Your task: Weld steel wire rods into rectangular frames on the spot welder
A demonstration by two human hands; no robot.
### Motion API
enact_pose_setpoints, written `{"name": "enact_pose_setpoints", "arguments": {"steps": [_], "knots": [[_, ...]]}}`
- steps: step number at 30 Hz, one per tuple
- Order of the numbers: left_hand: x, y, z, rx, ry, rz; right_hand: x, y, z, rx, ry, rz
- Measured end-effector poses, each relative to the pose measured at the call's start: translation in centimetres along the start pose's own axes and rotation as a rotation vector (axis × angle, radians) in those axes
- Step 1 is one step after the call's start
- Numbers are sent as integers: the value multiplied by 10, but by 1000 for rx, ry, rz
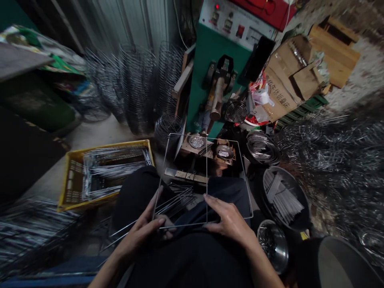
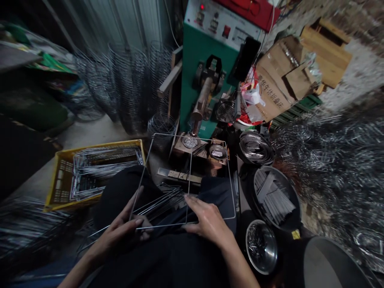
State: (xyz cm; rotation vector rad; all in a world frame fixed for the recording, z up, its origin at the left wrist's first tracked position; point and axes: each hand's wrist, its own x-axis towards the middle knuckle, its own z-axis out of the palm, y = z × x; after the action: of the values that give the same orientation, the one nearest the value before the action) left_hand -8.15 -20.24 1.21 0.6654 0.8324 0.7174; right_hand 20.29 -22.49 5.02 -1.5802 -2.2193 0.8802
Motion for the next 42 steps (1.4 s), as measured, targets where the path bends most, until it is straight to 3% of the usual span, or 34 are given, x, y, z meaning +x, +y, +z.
{"name": "enact_pose_setpoints", "arguments": {"steps": [12,28,42], "knots": [[16,-7,-13,0,-78,44,7,3,-6,-5,9,6],[10,-1,-5,-38,-4,22,7,1,-8,5,1,4],[15,6,-3,-72,-13,4,11,7,-5,41,18,20]]}}
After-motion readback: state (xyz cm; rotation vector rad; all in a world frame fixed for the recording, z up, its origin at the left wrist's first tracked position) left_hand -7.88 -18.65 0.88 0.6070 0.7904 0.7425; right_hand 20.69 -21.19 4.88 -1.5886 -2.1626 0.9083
